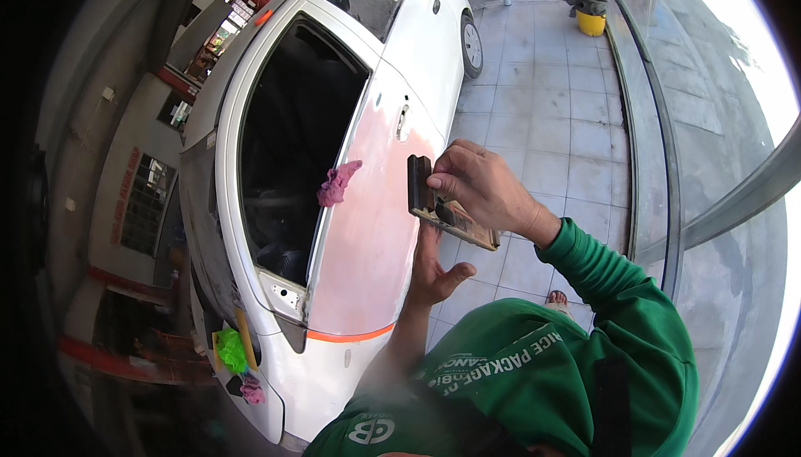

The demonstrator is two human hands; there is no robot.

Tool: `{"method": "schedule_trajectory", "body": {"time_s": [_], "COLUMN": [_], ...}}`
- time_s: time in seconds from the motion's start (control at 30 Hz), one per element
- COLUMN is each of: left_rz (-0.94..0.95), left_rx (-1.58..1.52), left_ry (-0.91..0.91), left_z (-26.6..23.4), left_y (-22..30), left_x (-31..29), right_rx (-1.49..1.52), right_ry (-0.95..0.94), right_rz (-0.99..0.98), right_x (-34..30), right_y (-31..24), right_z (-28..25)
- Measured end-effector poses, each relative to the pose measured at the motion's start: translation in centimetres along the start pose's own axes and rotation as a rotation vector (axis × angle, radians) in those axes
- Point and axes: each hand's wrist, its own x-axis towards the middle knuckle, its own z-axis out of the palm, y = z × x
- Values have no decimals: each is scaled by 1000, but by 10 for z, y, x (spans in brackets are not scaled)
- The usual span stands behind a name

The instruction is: The person sands a pink primer patch on a white car door using a sanding block and sandpaper. They wipe the surface with a cloth, change sandpaper sheets, and continue sanding the area.

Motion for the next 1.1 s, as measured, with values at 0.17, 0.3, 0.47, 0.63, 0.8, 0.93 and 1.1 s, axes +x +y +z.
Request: {"method": "schedule_trajectory", "body": {"time_s": [0.17,0.3,0.47,0.63,0.8,0.93,1.1], "left_rz": [-159,-34,-181,-15,26,89,3], "left_rx": [-69,65,14,219,204,349,349], "left_ry": [245,289,303,426,424,449,499], "left_z": [13,4,3,9,12,8,9], "left_y": [-34,-49,-57,-46,-27,-19,-23], "left_x": [10,7,-12,-6,-1,1,-6], "right_rx": [6,72,-158,-219,-179,-162,-179], "right_ry": [63,75,104,63,62,72,28], "right_rz": [70,11,-141,-196,-229,-162,-164], "right_x": [-8,-16,-16,-18,-17,-19,-15], "right_y": [7,17,11,1,2,6,15], "right_z": [16,32,34,36,46,50,60]}}
